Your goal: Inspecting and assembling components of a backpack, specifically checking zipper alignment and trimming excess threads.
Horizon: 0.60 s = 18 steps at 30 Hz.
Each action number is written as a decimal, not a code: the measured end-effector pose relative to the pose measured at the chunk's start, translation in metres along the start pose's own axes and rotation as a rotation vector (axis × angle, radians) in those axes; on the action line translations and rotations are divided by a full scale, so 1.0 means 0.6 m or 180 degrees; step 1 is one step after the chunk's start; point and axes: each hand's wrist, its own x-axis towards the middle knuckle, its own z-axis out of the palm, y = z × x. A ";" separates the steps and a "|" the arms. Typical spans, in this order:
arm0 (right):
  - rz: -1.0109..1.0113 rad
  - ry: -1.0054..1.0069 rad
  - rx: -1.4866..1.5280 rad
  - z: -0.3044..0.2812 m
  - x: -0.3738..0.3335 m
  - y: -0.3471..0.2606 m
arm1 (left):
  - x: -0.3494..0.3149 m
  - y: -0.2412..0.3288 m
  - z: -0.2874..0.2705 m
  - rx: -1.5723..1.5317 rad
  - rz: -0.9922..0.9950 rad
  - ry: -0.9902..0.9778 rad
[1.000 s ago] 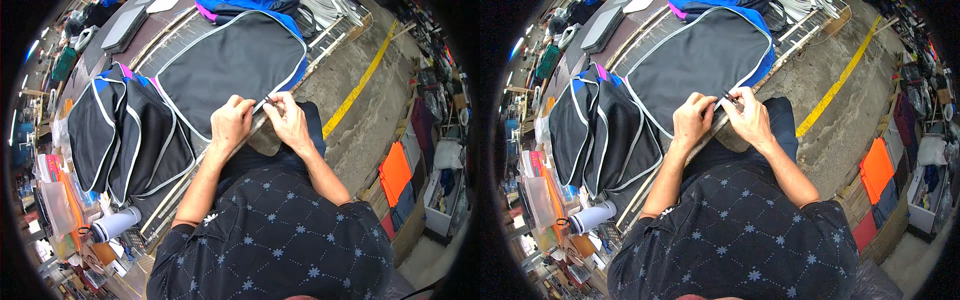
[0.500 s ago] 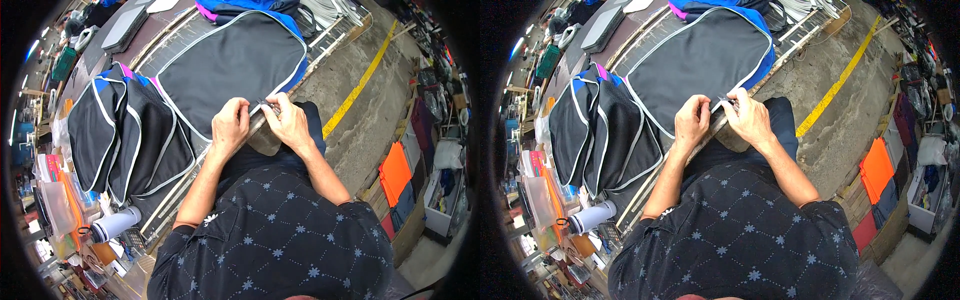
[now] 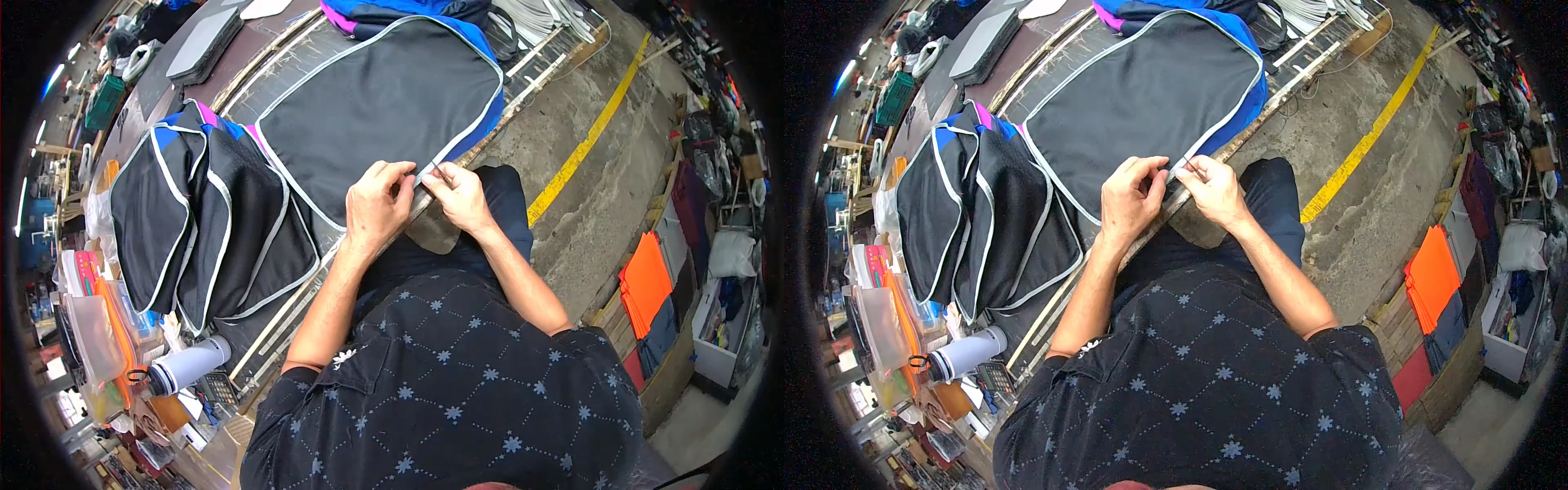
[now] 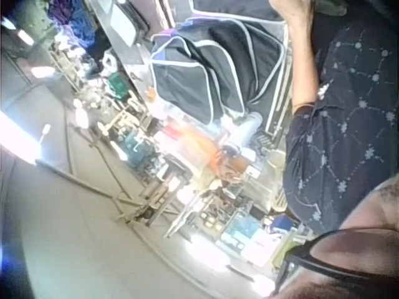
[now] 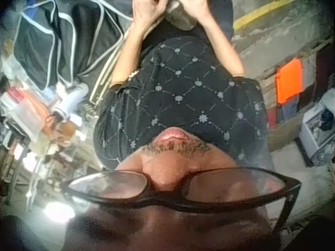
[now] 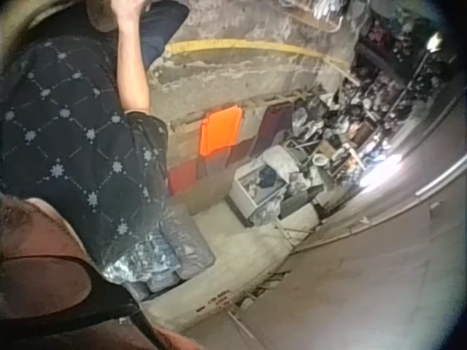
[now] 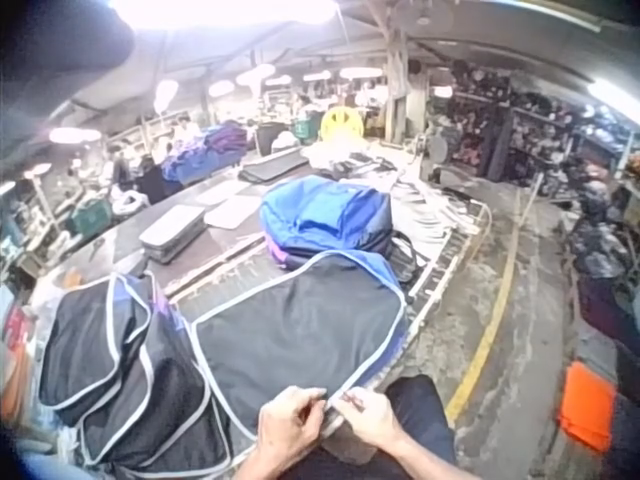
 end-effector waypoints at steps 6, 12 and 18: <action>0.0109 0.0075 -0.0423 0.001 -0.007 -0.013 | 0.006 -0.010 0.014 0.0533 0.0450 -0.0020; -0.0584 0.0721 -0.1624 0.016 -0.034 -0.096 | -0.005 -0.022 0.035 0.0157 0.0212 0.0452; -0.0955 0.0628 -0.2476 0.007 -0.044 -0.157 | -0.012 -0.026 0.037 0.0060 0.0027 0.0528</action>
